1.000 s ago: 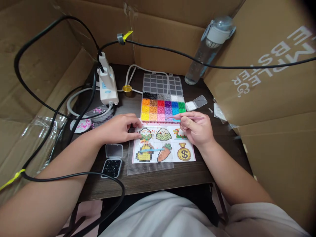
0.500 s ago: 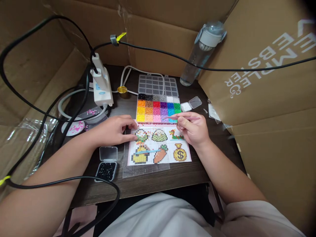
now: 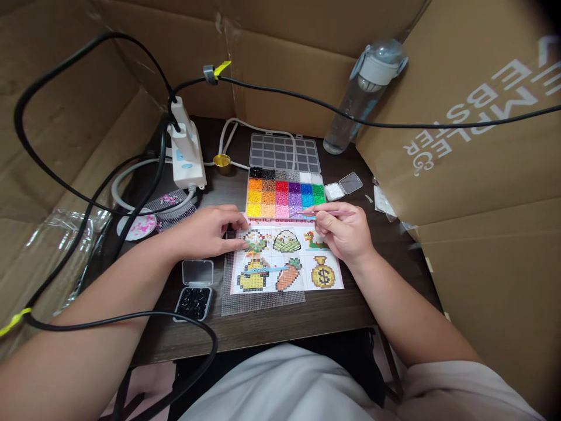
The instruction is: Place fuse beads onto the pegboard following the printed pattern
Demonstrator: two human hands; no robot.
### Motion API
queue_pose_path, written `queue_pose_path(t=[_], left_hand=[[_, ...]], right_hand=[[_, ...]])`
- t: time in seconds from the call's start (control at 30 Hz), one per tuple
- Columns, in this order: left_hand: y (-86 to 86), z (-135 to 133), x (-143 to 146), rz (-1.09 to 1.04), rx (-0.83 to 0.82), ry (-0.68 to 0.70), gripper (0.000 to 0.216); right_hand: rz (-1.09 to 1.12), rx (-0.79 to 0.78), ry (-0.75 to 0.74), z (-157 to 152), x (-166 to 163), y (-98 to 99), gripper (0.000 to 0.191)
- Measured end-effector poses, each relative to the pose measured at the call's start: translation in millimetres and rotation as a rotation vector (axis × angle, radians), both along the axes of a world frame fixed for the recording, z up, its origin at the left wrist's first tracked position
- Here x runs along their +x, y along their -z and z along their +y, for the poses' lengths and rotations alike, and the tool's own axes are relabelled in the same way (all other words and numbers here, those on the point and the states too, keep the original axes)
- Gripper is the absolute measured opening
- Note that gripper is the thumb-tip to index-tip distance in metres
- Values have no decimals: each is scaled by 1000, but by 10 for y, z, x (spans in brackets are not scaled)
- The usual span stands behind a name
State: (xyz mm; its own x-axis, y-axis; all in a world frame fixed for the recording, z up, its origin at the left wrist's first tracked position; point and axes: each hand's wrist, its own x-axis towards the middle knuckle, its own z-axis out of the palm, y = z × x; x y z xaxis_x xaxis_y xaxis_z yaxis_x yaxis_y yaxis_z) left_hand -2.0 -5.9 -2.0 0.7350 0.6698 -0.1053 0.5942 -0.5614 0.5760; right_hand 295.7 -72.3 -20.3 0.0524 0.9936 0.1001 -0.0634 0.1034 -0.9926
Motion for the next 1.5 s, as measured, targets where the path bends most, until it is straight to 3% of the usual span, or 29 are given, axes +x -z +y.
queue_pose_path(t=[0.4, 0.93, 1.23, 1.5], left_hand=[[-31, -51, 30, 18, -4, -19, 35], [-14, -54, 30, 15, 1, -8, 34], [-22, -40, 33, 20, -6, -10, 37], [-6, -22, 19, 11, -13, -15, 37]], right_hand=[[-232, 41, -230, -161, -416, -43, 8], [-249, 10, -346, -169, -465, 23, 11], [-105, -43, -166, -88, -275, 2, 8], [122, 14, 12, 25, -13, -71, 14]])
